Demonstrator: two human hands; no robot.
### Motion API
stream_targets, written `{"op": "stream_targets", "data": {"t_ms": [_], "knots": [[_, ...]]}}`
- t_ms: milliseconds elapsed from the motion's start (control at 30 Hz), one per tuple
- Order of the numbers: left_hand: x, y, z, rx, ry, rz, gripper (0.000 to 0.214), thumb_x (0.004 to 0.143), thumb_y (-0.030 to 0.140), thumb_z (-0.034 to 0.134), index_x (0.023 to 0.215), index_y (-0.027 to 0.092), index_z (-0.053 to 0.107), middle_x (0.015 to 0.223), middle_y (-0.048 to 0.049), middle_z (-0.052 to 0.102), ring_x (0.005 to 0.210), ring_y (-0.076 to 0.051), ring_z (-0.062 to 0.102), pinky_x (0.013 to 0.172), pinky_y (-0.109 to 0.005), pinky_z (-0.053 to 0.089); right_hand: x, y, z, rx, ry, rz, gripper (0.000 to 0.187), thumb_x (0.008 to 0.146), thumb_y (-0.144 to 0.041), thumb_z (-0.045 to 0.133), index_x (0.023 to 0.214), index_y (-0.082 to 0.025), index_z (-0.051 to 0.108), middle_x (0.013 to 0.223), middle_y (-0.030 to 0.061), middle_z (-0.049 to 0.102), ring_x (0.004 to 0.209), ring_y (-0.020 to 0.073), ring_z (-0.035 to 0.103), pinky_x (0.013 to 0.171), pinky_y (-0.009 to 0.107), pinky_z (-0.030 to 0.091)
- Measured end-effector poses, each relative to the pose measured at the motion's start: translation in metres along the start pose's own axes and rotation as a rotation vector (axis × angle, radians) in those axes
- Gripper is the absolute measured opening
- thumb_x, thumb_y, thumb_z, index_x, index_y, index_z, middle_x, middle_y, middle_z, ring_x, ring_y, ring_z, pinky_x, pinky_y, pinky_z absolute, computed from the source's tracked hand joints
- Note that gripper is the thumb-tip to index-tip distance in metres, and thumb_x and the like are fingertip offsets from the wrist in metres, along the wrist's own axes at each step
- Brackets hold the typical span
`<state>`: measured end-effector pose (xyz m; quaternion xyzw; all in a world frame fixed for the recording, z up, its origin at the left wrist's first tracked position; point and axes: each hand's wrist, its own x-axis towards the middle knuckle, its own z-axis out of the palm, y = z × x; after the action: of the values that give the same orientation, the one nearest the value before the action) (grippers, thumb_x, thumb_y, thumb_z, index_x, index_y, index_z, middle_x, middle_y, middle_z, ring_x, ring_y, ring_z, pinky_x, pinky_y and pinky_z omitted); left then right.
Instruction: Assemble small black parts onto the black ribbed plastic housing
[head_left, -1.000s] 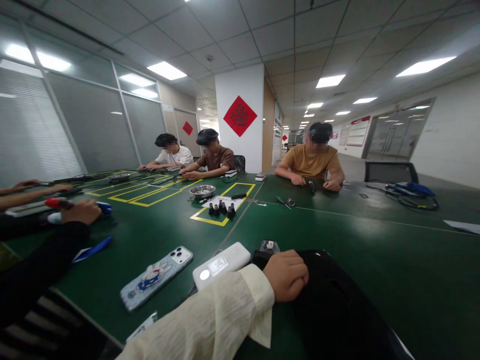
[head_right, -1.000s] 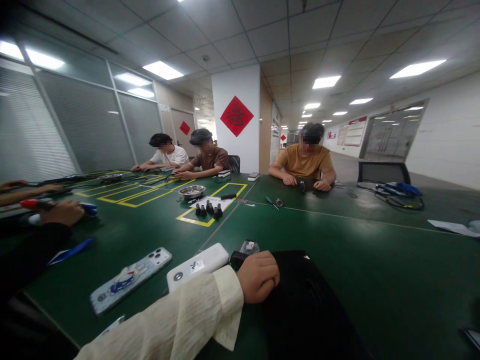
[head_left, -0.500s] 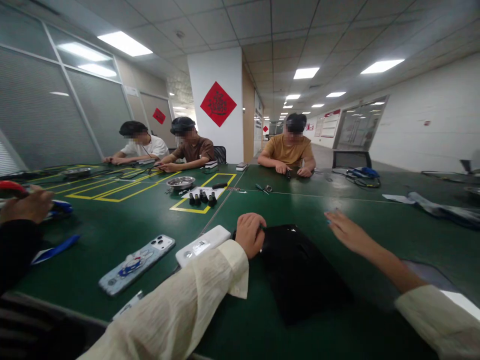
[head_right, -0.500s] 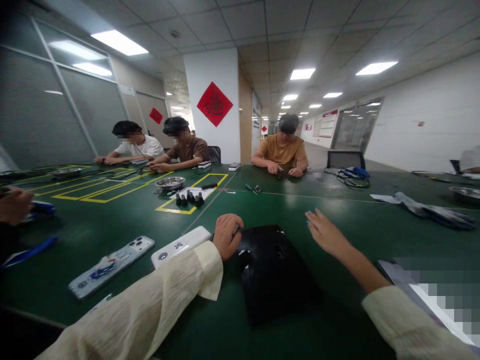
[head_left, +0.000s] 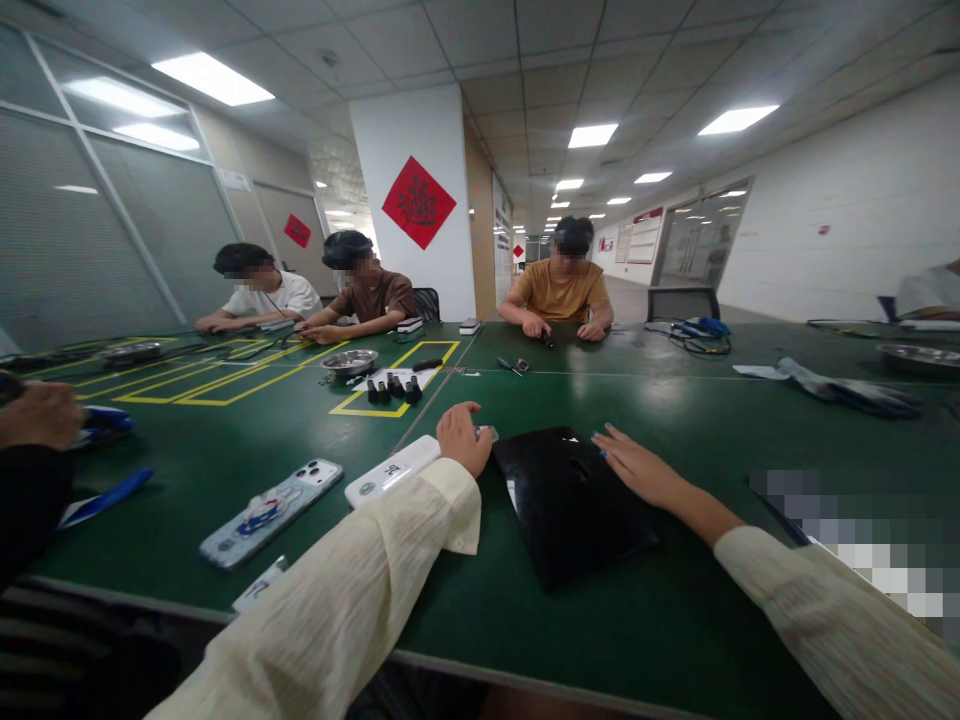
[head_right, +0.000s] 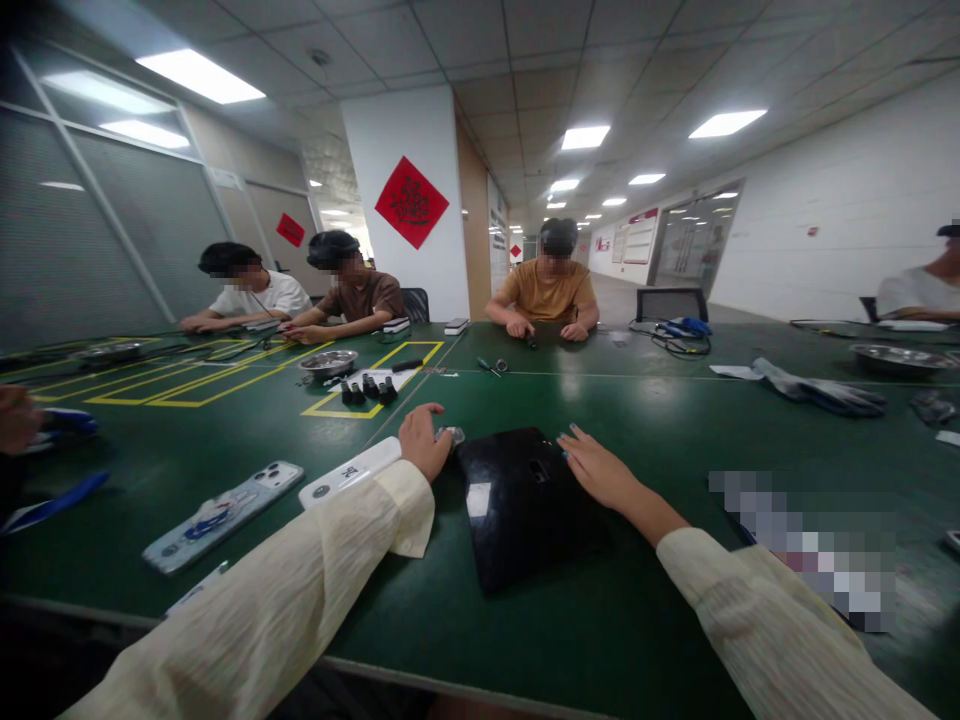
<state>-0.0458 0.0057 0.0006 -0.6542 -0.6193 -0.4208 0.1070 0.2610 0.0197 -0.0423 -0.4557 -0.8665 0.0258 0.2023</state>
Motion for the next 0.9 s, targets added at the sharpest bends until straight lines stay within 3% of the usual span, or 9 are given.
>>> {"op": "stream_targets", "data": {"t_ms": [133, 333, 467, 567, 700, 800, 900], "knots": [[-0.001, -0.002, -0.002, 0.026, 0.013, -0.006, 0.03, 0.07, 0.019, 0.051, 0.1, 0.015, 0.051, 0.103, -0.0095, 0.058, 0.104, -0.026, 0.05, 0.091, -0.039, 0.039, 0.001, -0.002, 0.0, 0.021, -0.005, -0.039, 0.048, 0.091, -0.032, 0.025, 0.125, -0.011, 0.051, 0.132, 0.0106, 0.048, 0.131, 0.023, 0.028, 0.108, 0.043, 0.027], [-0.008, 0.003, -0.005, 0.062, -0.076, 0.002, 0.033, 0.071, 0.025, 0.053, 0.103, 0.015, 0.049, 0.104, -0.0106, 0.057, 0.106, -0.027, 0.05, 0.091, -0.039, 0.04, 0.0, -0.004, -0.004, 0.022, 0.002, -0.064, 0.043, 0.091, -0.033, 0.028, 0.124, -0.019, 0.052, 0.129, 0.0065, 0.051, 0.129, 0.0232, 0.032, 0.106, 0.045, 0.03], [-0.013, 0.005, -0.003, 0.126, -0.138, 0.044, 0.045, 0.069, 0.028, 0.056, 0.11, 0.013, 0.044, 0.11, -0.0123, 0.054, 0.109, -0.027, 0.049, 0.092, -0.039, 0.04, 0.001, -0.009, -0.007, 0.023, -0.011, -0.063, 0.042, 0.091, -0.029, 0.029, 0.123, -0.016, 0.053, 0.129, 0.0079, 0.05, 0.13, 0.0246, 0.031, 0.107, 0.044, 0.029], [-0.017, 0.007, -0.004, 0.223, -0.176, 0.052, 0.051, 0.071, 0.03, 0.054, 0.118, 0.014, 0.04, 0.118, -0.0131, 0.051, 0.112, -0.03, 0.048, 0.101, -0.047, 0.029, 0.002, -0.011, -0.009, 0.031, -0.027, -0.068, 0.041, 0.09, -0.027, 0.03, 0.123, -0.015, 0.052, 0.13, 0.0079, 0.05, 0.131, 0.0251, 0.029, 0.107, 0.044, 0.027], [-0.018, 0.009, -0.01, 0.333, -0.256, 0.027, 0.058, 0.076, 0.041, 0.05, 0.127, 0.017, 0.033, 0.122, -0.0132, 0.051, 0.097, -0.032, 0.059, 0.102, -0.064, 0.008, 0.002, -0.01, -0.008, 0.022, -0.024, -0.059, 0.041, 0.09, -0.026, 0.031, 0.124, -0.015, 0.051, 0.13, 0.0089, 0.049, 0.131, 0.0252, 0.029, 0.107, 0.045, 0.027], [-0.013, 0.008, -0.016, 0.32, -0.33, 0.007, 0.067, 0.076, 0.042, 0.052, 0.132, 0.018, 0.025, 0.123, -0.0145, 0.051, 0.094, -0.032, 0.061, 0.1, -0.06, 0.021, 0.002, -0.008, -0.006, -0.016, 0.008, -0.048, 0.042, 0.088, -0.024, 0.032, 0.126, -0.015, 0.048, 0.131, 0.0105, 0.048, 0.13, 0.0254, 0.03, 0.106, 0.046, 0.028], [-0.007, 0.006, -0.02, 0.21, -0.33, -0.016, 0.078, 0.072, 0.038, 0.057, 0.135, 0.019, 0.015, 0.124, -0.0153, 0.049, 0.095, -0.03, 0.061, 0.087, -0.046, 0.043, 0.001, -0.008, -0.007, -0.093, 0.045, -0.052, 0.044, 0.086, -0.02, 0.033, 0.126, -0.013, 0.047, 0.131, 0.012, 0.047, 0.129, 0.026, 0.033, 0.106, 0.047, 0.028]]}}
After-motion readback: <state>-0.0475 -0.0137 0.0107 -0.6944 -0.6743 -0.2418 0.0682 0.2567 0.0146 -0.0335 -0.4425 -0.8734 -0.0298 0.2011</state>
